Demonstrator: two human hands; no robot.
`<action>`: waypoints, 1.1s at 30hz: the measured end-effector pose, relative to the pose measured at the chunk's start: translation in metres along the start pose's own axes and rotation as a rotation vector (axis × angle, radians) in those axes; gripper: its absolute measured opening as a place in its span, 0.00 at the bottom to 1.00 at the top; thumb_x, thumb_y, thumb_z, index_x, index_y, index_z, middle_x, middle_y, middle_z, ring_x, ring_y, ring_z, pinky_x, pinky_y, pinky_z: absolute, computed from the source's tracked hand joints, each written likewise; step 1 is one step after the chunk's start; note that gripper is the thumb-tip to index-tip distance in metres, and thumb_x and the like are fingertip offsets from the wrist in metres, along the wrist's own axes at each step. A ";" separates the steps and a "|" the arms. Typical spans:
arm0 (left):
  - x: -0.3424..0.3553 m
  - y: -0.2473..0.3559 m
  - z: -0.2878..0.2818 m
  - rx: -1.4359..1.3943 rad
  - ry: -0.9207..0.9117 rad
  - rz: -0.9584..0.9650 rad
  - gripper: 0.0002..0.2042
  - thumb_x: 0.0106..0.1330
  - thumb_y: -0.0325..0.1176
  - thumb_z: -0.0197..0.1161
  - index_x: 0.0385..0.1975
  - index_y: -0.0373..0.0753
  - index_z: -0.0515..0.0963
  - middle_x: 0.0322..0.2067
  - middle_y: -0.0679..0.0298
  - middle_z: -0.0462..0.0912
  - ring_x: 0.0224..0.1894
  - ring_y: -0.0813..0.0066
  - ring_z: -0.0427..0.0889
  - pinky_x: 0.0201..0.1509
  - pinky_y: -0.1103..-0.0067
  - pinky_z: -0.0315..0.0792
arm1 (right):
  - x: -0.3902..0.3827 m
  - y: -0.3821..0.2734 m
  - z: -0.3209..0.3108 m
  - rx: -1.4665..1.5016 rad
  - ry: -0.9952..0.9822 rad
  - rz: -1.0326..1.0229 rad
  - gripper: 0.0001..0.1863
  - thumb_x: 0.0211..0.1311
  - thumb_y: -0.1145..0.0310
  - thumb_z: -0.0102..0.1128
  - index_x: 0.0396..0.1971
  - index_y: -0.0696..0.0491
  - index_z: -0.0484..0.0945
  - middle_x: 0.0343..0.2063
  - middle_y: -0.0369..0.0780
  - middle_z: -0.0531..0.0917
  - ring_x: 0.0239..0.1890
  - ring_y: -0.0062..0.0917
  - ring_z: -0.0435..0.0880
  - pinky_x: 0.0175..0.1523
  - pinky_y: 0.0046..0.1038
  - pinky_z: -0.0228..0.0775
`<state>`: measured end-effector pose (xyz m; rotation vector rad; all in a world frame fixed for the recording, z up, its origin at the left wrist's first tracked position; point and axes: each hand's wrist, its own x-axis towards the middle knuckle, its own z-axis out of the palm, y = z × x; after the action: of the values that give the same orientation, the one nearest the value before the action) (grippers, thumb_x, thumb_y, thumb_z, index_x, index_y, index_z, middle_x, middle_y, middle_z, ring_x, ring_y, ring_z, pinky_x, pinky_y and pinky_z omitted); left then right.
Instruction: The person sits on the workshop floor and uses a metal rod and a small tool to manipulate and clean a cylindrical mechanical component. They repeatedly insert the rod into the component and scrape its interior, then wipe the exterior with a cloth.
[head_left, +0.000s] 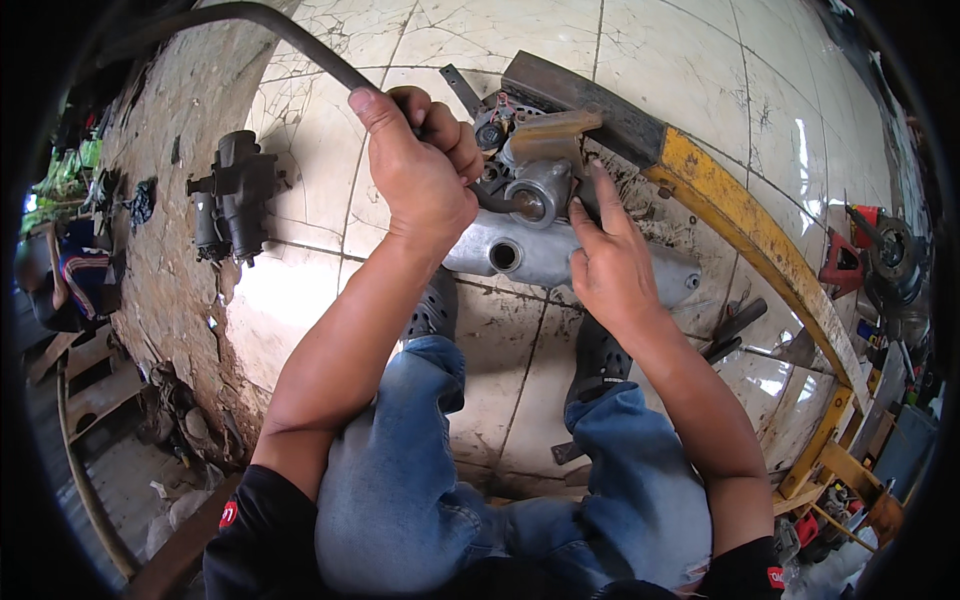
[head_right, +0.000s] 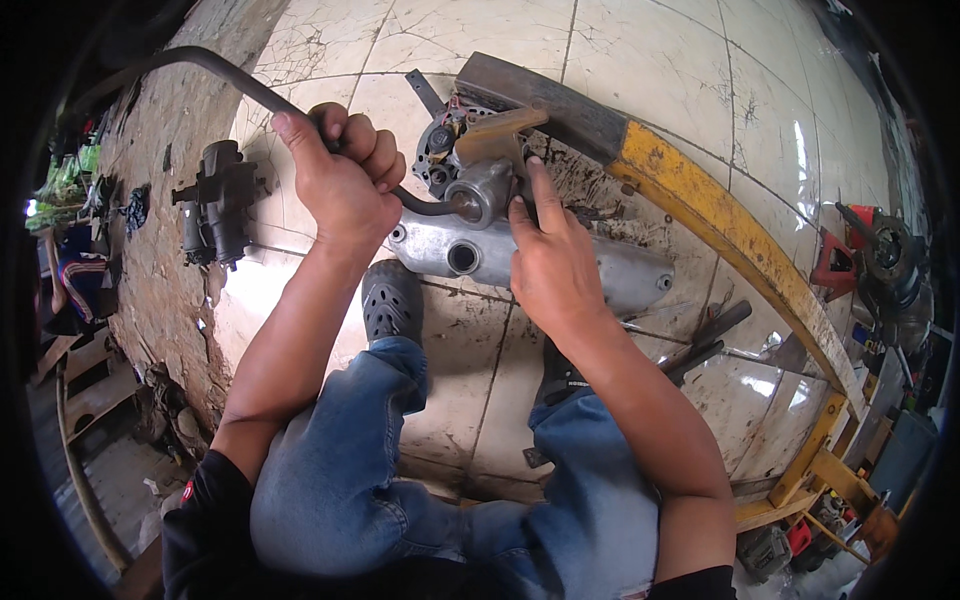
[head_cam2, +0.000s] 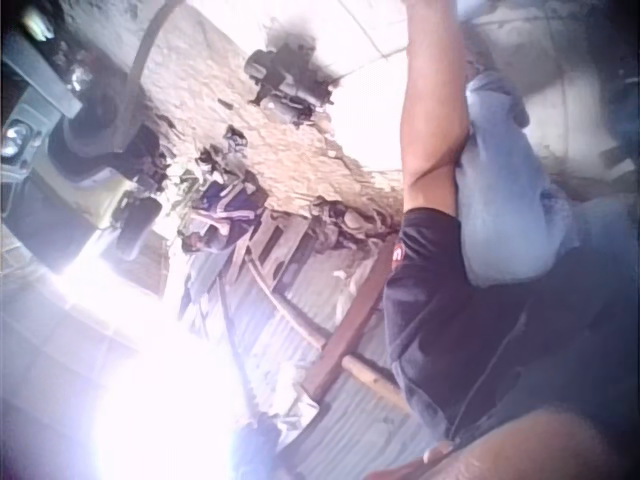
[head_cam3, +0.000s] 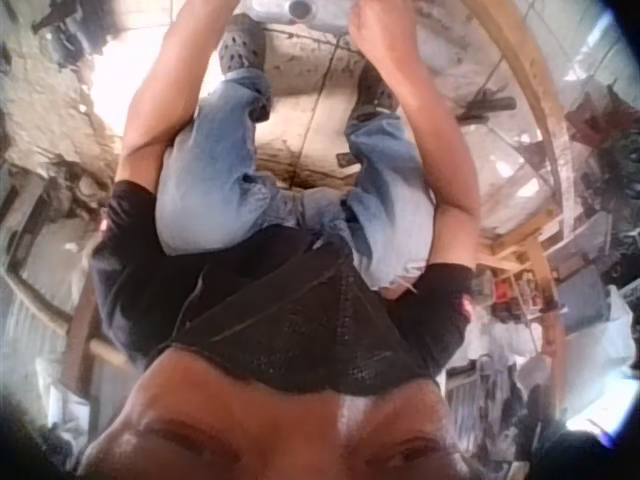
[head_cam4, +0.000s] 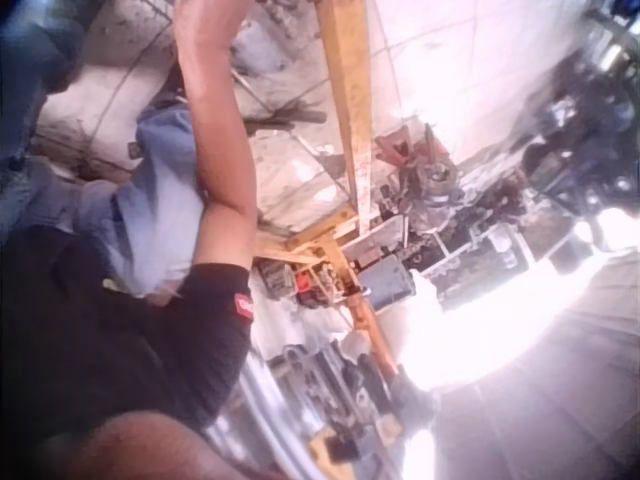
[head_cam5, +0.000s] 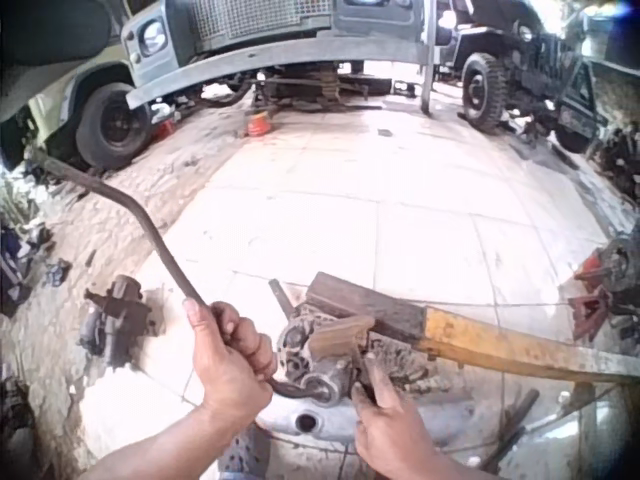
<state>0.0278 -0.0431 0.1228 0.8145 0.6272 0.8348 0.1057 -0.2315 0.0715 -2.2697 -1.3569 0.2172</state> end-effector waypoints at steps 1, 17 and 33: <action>0.001 0.000 -0.001 0.008 0.002 -0.008 0.27 0.70 0.68 0.37 0.26 0.48 0.56 0.14 0.73 0.47 0.15 0.80 0.43 0.17 0.78 0.41 | 0.000 0.000 -0.001 -0.046 -0.020 -0.009 0.23 0.46 0.83 0.59 0.48 0.67 0.78 0.67 0.54 0.60 0.51 0.46 0.79 0.55 0.39 0.73; 0.004 0.002 -0.008 0.068 0.138 -0.020 0.28 0.70 0.69 0.34 0.27 0.47 0.55 0.13 0.72 0.50 0.14 0.80 0.46 0.16 0.77 0.42 | 0.001 -0.001 -0.001 -0.087 0.013 -0.088 0.21 0.51 0.80 0.58 0.49 0.64 0.79 0.69 0.49 0.61 0.44 0.40 0.81 0.50 0.39 0.74; 0.006 0.005 -0.010 0.055 0.167 -0.034 0.26 0.73 0.65 0.32 0.26 0.48 0.56 0.13 0.73 0.47 0.14 0.80 0.42 0.16 0.79 0.40 | 0.004 0.000 -0.011 0.002 -0.066 -0.052 0.25 0.48 0.83 0.56 0.51 0.61 0.80 0.70 0.51 0.58 0.51 0.45 0.79 0.56 0.40 0.72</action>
<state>0.0215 -0.0323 0.1205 0.7866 0.8125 0.8629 0.1115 -0.2315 0.0815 -2.2408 -1.4467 0.2785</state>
